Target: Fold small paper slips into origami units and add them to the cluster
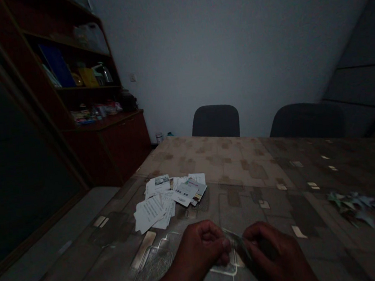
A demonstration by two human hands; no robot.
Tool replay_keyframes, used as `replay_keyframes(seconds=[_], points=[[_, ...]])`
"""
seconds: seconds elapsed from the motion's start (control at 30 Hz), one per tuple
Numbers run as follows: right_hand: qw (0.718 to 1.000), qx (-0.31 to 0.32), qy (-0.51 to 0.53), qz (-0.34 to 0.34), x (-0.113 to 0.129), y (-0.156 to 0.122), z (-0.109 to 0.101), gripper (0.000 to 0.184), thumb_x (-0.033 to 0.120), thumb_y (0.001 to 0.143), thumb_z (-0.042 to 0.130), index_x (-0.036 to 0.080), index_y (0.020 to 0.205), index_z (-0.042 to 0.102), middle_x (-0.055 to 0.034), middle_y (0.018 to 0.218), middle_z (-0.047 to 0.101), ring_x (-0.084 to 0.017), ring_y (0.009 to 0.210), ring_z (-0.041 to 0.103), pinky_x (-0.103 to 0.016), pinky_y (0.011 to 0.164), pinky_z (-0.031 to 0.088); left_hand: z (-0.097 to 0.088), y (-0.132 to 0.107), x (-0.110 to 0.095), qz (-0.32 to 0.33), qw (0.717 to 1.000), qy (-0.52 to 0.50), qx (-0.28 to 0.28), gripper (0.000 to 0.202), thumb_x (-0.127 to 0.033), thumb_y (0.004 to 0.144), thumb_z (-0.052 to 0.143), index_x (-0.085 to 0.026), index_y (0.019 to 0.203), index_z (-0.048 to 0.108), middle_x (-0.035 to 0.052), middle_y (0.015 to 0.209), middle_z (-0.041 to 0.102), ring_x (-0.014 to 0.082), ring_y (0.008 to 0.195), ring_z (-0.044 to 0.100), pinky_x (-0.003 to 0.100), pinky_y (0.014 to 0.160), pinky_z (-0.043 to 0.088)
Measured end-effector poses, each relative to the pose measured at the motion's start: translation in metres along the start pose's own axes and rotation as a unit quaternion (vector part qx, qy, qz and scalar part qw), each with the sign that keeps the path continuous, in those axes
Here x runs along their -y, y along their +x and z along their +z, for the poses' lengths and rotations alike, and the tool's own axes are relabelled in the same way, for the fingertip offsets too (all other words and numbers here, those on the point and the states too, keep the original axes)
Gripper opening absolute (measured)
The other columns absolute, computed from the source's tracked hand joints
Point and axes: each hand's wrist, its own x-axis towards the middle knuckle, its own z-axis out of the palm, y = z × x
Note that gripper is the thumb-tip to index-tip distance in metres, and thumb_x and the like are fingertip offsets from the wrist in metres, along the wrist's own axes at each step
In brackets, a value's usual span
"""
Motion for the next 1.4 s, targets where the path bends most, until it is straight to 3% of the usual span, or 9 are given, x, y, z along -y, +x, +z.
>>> replay_keyframes(seconds=[0.17, 0.57, 0.8, 0.97, 1.4], points=[[0.994, -0.015, -0.034, -0.106, 0.002, -0.001, 0.001, 0.011, 0.021, 0.088, 0.058, 0.023, 0.078, 0.059, -0.0023, 0.077, 0.066, -0.019, 0.072, 0.063, -0.029, 0.065, 0.051, 0.004, -0.004, 0.003, 0.002, 0.999, -0.048, 0.021, 0.03, -0.033, 0.063, 0.081, -0.013, 0.075, 0.062, 0.0017, 0.063, 0.066, 0.015, 0.061, 0.065, 0.027, 0.063, 0.048], [0.995, -0.002, 0.003, -0.096, 0.005, -0.004, 0.006, 0.006, 0.024, 0.087, 0.061, 0.023, 0.081, 0.059, -0.0003, 0.073, 0.063, -0.017, 0.065, 0.062, -0.027, 0.058, 0.049, 0.005, -0.006, -0.004, 0.021, 0.998, -0.062, 0.002, 0.031, -0.024, 0.057, 0.082, -0.014, 0.081, 0.065, 0.0021, 0.074, 0.068, 0.0158, 0.07, 0.064, 0.029, 0.071, 0.05], [0.997, 0.013, 0.032, -0.067, 0.007, -0.004, 0.004, 0.003, 0.025, 0.083, 0.06, 0.024, 0.081, 0.063, 0.001, 0.071, 0.064, -0.017, 0.063, 0.063, -0.025, 0.059, 0.049, 0.006, -0.007, -0.001, 0.034, 0.999, -0.041, 0.007, 0.028, -0.022, 0.059, 0.079, -0.012, 0.082, 0.066, 0.0051, 0.077, 0.068, 0.0172, 0.072, 0.064, 0.03, 0.071, 0.049], [0.997, 0.008, 0.078, 0.006, 0.009, -0.007, 0.008, 0.009, 0.03, 0.081, 0.06, 0.024, 0.077, 0.065, 0.0013, 0.067, 0.064, -0.016, 0.061, 0.062, -0.024, 0.059, 0.047, 0.007, -0.009, -0.001, 0.04, 0.999, -0.019, 0.004, 0.023, -0.025, 0.063, 0.076, -0.012, 0.08, 0.067, 0.0047, 0.074, 0.068, 0.0175, 0.07, 0.064, 0.03, 0.069, 0.048], [0.984, 0.024, 0.157, 0.079, 0.02, -0.005, 0.005, 0.01, 0.032, 0.072, 0.063, 0.022, 0.074, 0.064, 0.0025, 0.065, 0.061, -0.016, 0.062, 0.058, -0.024, 0.06, 0.042, 0.007, -0.009, 0.005, 0.034, 0.998, -0.054, 0.009, 0.023, -0.023, 0.06, 0.077, -0.012, 0.078, 0.069, 0.002, 0.068, 0.066, 0.0149, 0.065, 0.061, 0.026, 0.064, 0.045]])
